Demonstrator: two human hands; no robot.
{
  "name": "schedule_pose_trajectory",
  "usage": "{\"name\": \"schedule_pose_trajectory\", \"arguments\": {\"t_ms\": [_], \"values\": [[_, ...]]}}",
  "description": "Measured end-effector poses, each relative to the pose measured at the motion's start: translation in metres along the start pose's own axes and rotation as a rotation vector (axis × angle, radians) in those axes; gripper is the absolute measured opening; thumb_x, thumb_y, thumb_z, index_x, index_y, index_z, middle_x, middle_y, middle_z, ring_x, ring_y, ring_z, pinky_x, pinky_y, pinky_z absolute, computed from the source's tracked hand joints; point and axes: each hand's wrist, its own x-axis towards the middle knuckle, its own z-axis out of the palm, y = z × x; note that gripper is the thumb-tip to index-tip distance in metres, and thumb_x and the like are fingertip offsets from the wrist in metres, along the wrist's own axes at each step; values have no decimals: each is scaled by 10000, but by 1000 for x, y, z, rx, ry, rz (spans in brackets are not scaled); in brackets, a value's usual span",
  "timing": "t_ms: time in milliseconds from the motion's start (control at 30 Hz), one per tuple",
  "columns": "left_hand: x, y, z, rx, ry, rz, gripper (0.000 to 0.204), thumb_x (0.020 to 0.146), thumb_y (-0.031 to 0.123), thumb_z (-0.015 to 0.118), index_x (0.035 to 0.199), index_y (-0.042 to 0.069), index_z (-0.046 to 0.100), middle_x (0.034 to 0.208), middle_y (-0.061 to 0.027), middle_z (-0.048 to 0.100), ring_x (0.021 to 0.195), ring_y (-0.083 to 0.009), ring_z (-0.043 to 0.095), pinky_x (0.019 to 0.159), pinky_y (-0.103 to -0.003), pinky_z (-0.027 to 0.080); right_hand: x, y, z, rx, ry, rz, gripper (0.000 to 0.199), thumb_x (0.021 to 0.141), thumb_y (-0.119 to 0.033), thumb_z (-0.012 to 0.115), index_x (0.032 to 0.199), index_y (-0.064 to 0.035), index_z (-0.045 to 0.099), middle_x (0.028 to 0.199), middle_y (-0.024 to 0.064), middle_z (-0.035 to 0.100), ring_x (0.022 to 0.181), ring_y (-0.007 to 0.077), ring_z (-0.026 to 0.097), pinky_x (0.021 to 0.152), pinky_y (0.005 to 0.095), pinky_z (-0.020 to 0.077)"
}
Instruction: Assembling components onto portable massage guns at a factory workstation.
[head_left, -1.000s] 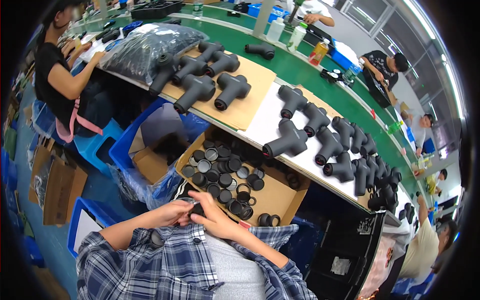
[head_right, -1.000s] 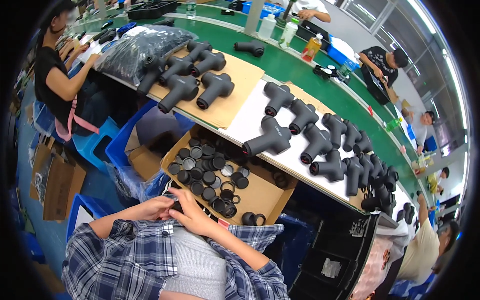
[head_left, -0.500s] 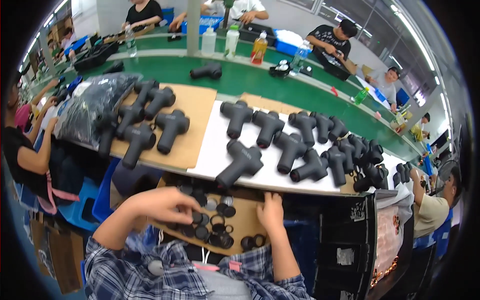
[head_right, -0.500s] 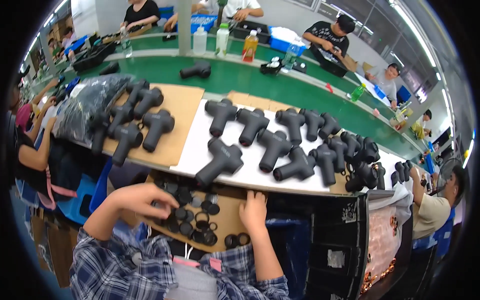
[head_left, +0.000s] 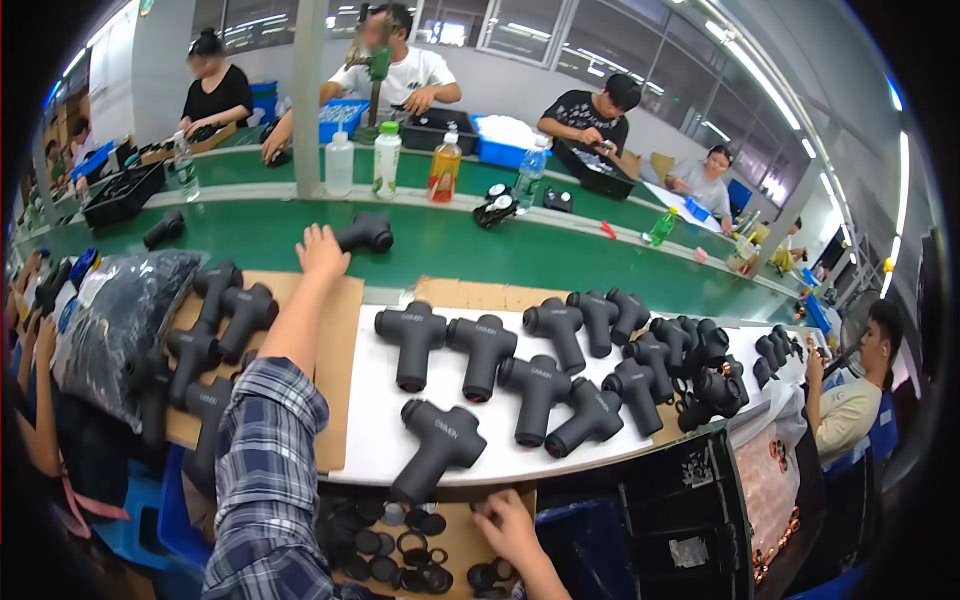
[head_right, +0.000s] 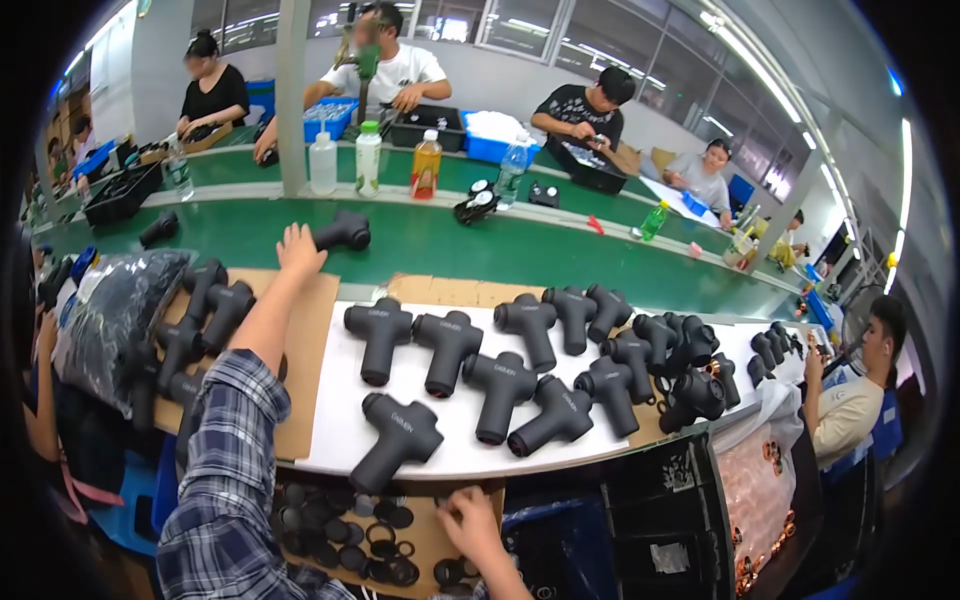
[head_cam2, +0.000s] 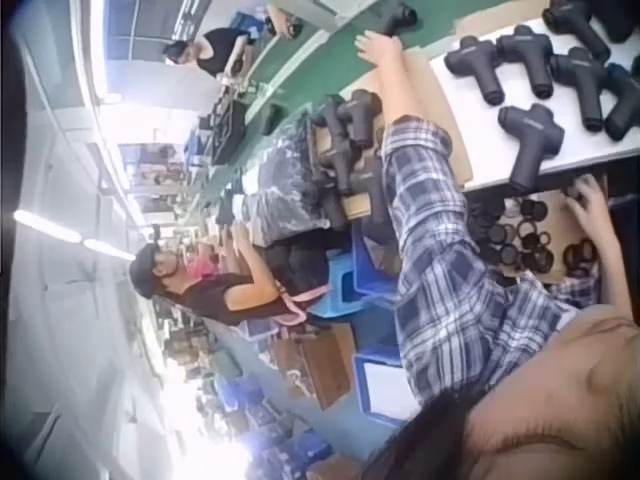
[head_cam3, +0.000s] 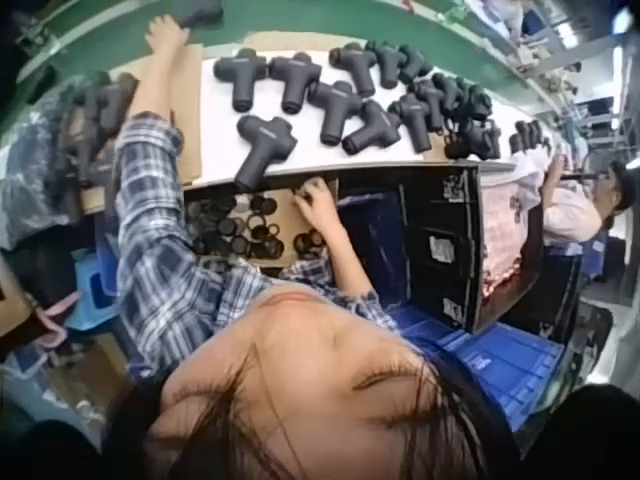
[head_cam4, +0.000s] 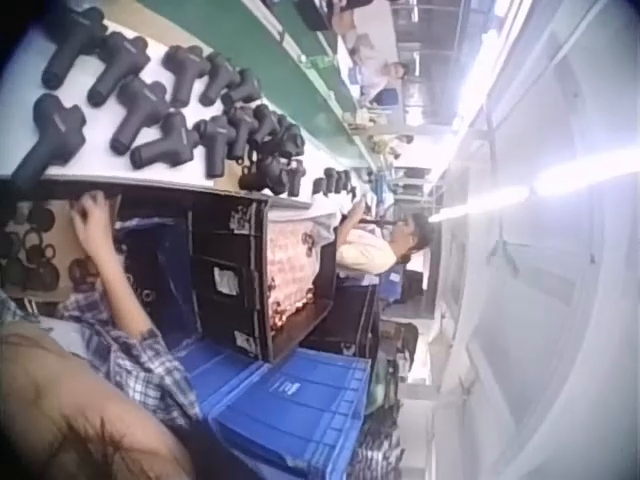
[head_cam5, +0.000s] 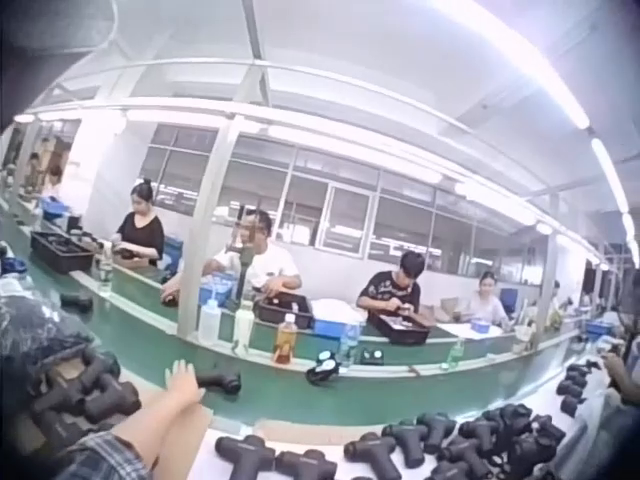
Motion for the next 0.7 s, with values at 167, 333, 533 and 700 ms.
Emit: {"name": "schedule_pose_trajectory", "arguments": {"t_ms": [167, 333, 533, 700], "values": [[15, 21, 19, -125, -226, 38, 478, 700, 365, 665, 1035, 54, 523, 1100, -125, 561, 1041, -255, 520, 858, -388, 412, -48, 1, -4, 391, 40, 3, 223, 718, -151, 663, 851, -29, 531, 865, 136, 568, 866, 256, 555, 791, 316, 428], [24, 48, -21, -323, -445, -61, 454, 691, 384, 662, 934, 22, 535, 842, -145, 623, 768, -238, 611, 671, -350, 478, -57, -37, -24, 672, 64, 2, 347, 771, -205, 638, 1034, -29, 495, 821, 118, 598, 761, 237, 579, 724, 300, 463], [-18, 46, -140, -1807, -1089, -629, 423, 815, 406, 537, 968, 13, 514, 769, -127, 598, 549, -198, 582, 586, -370, 483, -2, -78, -81, 621, -119, -236, 585, 587, -37, 723, 1064, -26, 384, 1051, 151, 521, 1011, 208, 514, 904, 341, 376], [-138, 30, -267, -2412, -1432, -561, 423, 910, 363, 335, 1049, -14, 470, 795, -172, 574, 714, -256, 575, 721, -382, 457, 60, -108, -93, 578, 115, -284, 609, 587, 39, 655, 1088, -59, 323, 1024, 130, 513, 1015, 209, 512, 852, 305, 403]]}}
